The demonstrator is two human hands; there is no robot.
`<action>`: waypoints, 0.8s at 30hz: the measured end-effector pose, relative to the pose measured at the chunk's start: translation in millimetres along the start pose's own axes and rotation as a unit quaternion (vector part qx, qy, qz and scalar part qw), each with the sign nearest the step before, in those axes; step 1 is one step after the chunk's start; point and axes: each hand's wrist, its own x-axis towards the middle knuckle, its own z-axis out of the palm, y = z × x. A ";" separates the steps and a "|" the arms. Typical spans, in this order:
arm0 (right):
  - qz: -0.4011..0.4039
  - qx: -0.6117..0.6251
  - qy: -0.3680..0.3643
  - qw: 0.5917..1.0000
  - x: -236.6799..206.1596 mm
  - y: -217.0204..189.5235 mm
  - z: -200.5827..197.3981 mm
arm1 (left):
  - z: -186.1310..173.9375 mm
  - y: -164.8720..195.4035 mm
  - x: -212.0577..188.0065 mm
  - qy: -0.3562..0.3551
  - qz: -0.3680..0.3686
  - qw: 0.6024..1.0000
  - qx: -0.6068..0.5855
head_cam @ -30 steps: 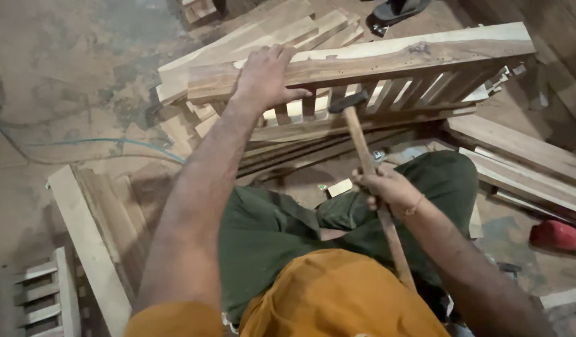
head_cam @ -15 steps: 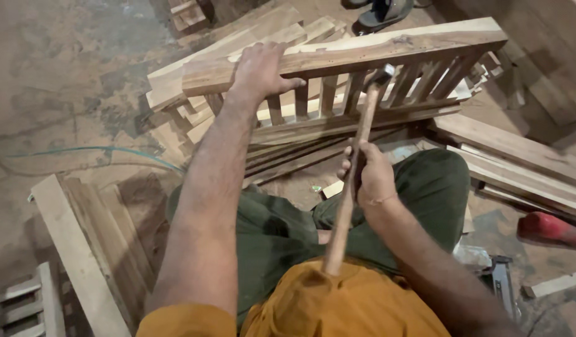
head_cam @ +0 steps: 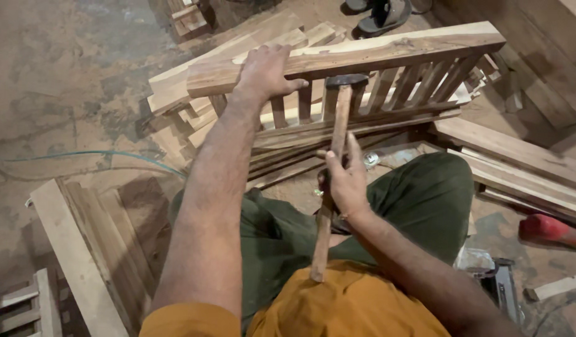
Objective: The person sits on the floor assembling a wooden slatted chair back. They position wood slats against the frame rails, drive nails with a pneumatic nail gun, and tap slats into alignment with a hammer, working around the frame one section at a time.
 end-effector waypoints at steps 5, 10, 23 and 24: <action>-0.018 0.058 0.022 0.998 -4.6 1.8 0.2 | 1.4 0.3 -2.2 0.022 0.000 1.000 -0.003; 0.091 0.108 -0.008 0.990 3.8 20.6 13.4 | -0.4 3.0 -4.4 0.013 -0.013 1.000 -0.005; 0.093 0.035 -0.023 0.995 5.2 31.7 11.3 | 0.8 2.2 -4.7 0.000 -0.003 1.000 0.017; 0.116 0.026 -0.017 0.993 8.0 31.6 7.7 | -0.2 1.7 -3.8 -0.010 -0.007 1.000 0.020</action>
